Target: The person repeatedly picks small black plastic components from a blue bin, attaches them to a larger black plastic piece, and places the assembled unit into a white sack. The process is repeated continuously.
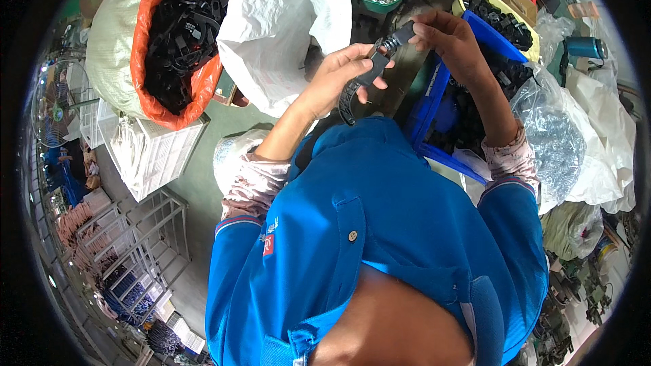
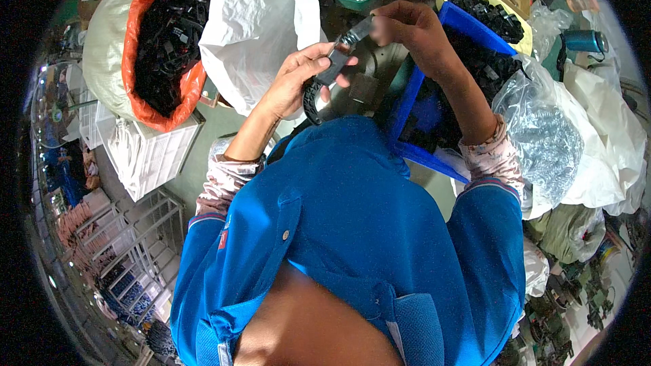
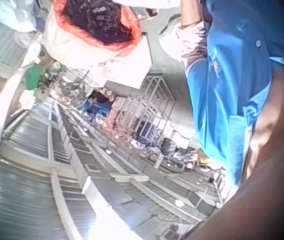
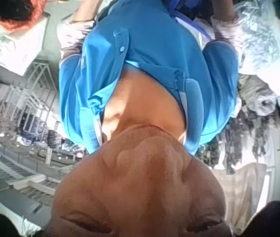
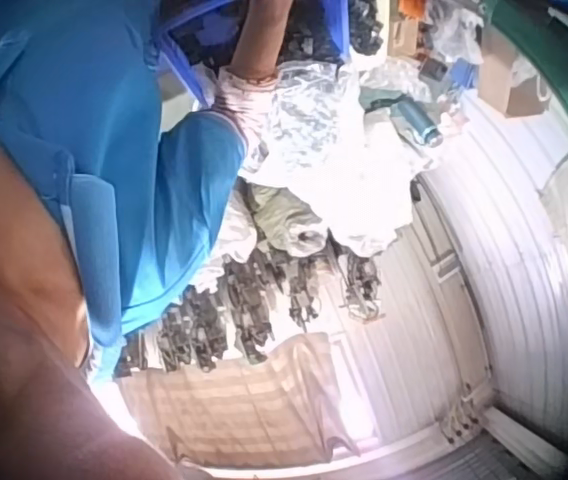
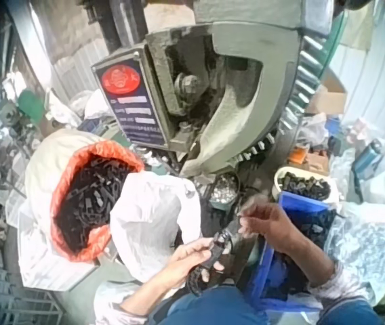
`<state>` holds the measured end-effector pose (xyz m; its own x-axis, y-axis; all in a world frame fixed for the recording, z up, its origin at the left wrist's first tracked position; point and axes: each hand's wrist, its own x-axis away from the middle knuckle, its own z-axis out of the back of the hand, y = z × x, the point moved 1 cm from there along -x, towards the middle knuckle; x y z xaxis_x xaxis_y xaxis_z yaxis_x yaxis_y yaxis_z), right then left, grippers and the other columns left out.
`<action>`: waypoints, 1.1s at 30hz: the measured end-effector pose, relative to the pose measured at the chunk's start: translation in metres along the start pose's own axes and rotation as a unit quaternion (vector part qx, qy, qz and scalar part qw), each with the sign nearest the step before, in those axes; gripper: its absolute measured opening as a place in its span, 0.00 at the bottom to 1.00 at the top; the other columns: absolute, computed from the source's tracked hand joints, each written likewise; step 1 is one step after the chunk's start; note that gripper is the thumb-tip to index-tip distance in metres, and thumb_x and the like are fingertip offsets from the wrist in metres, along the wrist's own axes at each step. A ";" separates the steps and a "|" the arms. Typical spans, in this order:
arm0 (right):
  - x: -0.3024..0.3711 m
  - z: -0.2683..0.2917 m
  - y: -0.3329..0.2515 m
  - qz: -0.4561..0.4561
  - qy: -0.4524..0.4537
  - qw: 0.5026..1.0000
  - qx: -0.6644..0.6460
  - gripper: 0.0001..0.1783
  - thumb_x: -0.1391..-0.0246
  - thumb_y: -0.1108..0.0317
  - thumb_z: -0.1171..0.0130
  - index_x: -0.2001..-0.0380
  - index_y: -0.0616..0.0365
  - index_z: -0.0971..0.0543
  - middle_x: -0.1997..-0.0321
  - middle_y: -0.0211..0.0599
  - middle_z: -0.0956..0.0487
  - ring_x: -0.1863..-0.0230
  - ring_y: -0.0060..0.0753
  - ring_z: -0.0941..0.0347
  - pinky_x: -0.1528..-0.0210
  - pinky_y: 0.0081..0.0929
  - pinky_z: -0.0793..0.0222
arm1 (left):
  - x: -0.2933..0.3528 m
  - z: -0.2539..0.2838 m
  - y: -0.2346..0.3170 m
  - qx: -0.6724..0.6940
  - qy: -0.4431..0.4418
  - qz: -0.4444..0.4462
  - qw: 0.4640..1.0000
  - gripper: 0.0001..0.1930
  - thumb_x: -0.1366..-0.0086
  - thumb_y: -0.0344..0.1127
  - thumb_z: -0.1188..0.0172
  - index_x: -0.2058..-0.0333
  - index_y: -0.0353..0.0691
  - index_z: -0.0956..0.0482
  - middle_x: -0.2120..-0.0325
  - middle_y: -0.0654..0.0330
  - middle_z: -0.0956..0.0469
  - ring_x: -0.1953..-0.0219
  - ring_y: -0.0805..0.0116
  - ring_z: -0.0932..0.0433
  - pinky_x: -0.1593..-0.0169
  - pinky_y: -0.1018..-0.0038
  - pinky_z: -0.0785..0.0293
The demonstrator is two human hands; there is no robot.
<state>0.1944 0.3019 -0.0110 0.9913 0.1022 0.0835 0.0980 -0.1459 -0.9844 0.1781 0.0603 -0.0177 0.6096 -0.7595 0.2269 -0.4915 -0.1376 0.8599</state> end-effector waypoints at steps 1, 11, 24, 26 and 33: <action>0.001 0.000 0.000 -0.002 -0.002 1.000 0.007 0.15 0.46 0.64 0.40 0.60 0.65 0.23 0.67 0.38 0.21 0.68 0.25 0.26 0.62 0.22 0.30 | 0.000 0.000 -0.001 -0.007 -0.004 -0.001 1.000 0.21 0.35 0.37 0.49 0.47 0.32 0.32 0.55 0.50 0.24 0.65 0.71 0.21 0.75 0.85 0.27; 0.009 0.005 -0.012 -0.023 -0.015 0.994 0.102 0.17 0.47 0.64 0.40 0.59 0.68 0.24 0.70 0.35 0.22 0.70 0.21 0.29 0.63 0.20 0.33 | -0.006 -0.008 -0.010 -0.003 -0.006 0.009 1.000 0.22 0.36 0.35 0.45 0.44 0.37 0.34 0.54 0.51 0.24 0.70 0.74 0.23 0.79 0.87 0.34; 0.009 0.009 0.000 -0.038 -0.034 0.994 0.094 0.16 0.47 0.64 0.38 0.61 0.67 0.23 0.70 0.39 0.21 0.71 0.24 0.26 0.66 0.21 0.30 | -0.017 -0.013 -0.017 -0.001 -0.014 0.014 1.000 0.19 0.34 0.36 0.48 0.47 0.34 0.34 0.55 0.56 0.25 0.71 0.76 0.25 0.81 0.87 0.35; 0.010 0.008 0.003 -0.041 -0.035 0.995 0.087 0.16 0.47 0.65 0.38 0.61 0.67 0.23 0.70 0.39 0.21 0.71 0.24 0.26 0.66 0.21 0.30 | -0.018 -0.013 -0.018 -0.001 -0.013 0.017 1.000 0.18 0.34 0.36 0.48 0.48 0.34 0.33 0.55 0.56 0.25 0.71 0.76 0.25 0.81 0.86 0.35; 0.016 0.000 0.009 -0.022 -0.027 0.997 0.071 0.12 0.48 0.69 0.40 0.62 0.65 0.22 0.67 0.34 0.22 0.67 0.21 0.27 0.62 0.20 0.32 | -0.029 -0.019 -0.015 -0.104 0.022 -0.025 0.994 0.15 0.35 0.31 0.47 0.51 0.33 0.34 0.61 0.55 0.23 0.69 0.75 0.23 0.78 0.84 0.30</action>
<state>0.2115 0.3023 -0.0184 0.9798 0.1583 0.1224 0.1239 0.0006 -0.9923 0.1790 0.0967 -0.0282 0.6589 -0.7258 0.1977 -0.3236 -0.0363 0.9455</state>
